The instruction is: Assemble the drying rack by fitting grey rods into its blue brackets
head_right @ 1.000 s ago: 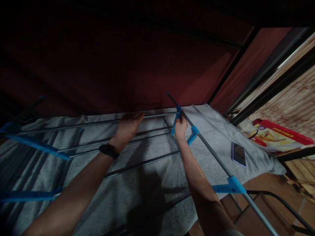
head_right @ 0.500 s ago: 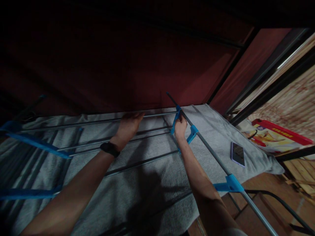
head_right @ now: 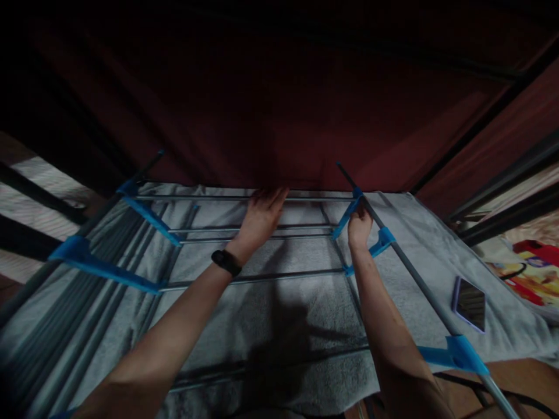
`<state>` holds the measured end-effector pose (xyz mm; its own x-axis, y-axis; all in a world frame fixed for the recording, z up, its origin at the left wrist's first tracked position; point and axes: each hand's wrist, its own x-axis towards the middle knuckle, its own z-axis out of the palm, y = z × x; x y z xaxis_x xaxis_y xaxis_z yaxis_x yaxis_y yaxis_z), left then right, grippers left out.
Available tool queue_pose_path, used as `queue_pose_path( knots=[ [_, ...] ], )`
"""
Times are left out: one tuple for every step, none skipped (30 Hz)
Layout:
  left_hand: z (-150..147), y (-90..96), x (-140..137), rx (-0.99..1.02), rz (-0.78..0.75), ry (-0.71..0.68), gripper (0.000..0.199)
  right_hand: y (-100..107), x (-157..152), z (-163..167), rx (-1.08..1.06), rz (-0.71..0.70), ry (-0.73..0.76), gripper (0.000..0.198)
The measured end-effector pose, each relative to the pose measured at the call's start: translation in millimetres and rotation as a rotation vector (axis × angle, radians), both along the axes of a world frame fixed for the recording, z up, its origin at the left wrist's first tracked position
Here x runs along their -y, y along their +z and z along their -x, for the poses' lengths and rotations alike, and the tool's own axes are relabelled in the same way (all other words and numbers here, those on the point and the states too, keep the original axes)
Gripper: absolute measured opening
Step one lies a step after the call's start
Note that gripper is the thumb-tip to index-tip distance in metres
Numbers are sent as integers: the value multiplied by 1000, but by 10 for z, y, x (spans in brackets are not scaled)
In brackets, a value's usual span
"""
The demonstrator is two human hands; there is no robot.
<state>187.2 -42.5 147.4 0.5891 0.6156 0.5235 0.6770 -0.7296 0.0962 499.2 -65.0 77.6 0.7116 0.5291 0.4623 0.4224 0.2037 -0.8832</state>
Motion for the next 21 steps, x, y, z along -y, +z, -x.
queue_pose_path(
  knots=[
    [98,-52,49,52,11,24,61,-14,0,-12,3,1,12,39],
    [212,-116,98,106,24,53,59,-33,6,-20,1,4,19,42],
    [342,-191,146,165,38,89,57,-60,21,-19,-7,6,16,46],
    [487,-276,192,229,48,130,55,-99,46,-7,-17,7,-4,50],
    [642,-369,236,298,53,178,52,-150,83,21,-22,8,-33,54],
    [804,-469,278,378,52,240,49,-214,133,66,-20,10,-65,58],
    [969,-572,318,463,44,319,45,-293,194,127,-10,14,-91,61],
    [1130,-677,356,544,43,413,42,-383,264,205,5,24,-100,62],
    [1281,-783,392,616,51,509,39,-484,340,296,16,39,-93,61],
    [1417,-887,425,667,83,582,36,-592,418,394,18,62,-74,59],
    [1531,-988,455,686,143,623,34,-704,494,496,6,92,-49,54],
    [1619,-1084,481,684,204,644,33,-816,567,596,-10,129,-11,50],
    [1678,-1174,504,655,264,634,33,-925,634,689,-24,167,34,45],
    [1707,-1256,526,616,321,599,33,-1026,695,770,-30,205,84,41],
    [1707,-1328,547,576,370,553,33,-1118,749,837,-27,242,144,39],
    [1680,-1389,570,538,412,501,34,-1197,799,888,-21,275,188,38],
    [1632,-1440,595,507,451,452,35,-1262,844,923,-9,309,219,36],
    [1568,-1479,624,479,487,408,35,-1313,887,942,8,341,240,35],
    [1495,-1508,658,452,520,369,36,-1348,928,950,32,369,251,33],
    [1419,-1529,696,420,552,327,36,-1368,967,948,66,393,261,32],
    [1344,-1544,738,380,585,276,36,-1375,1004,941,111,410,275,31]
  ],
)
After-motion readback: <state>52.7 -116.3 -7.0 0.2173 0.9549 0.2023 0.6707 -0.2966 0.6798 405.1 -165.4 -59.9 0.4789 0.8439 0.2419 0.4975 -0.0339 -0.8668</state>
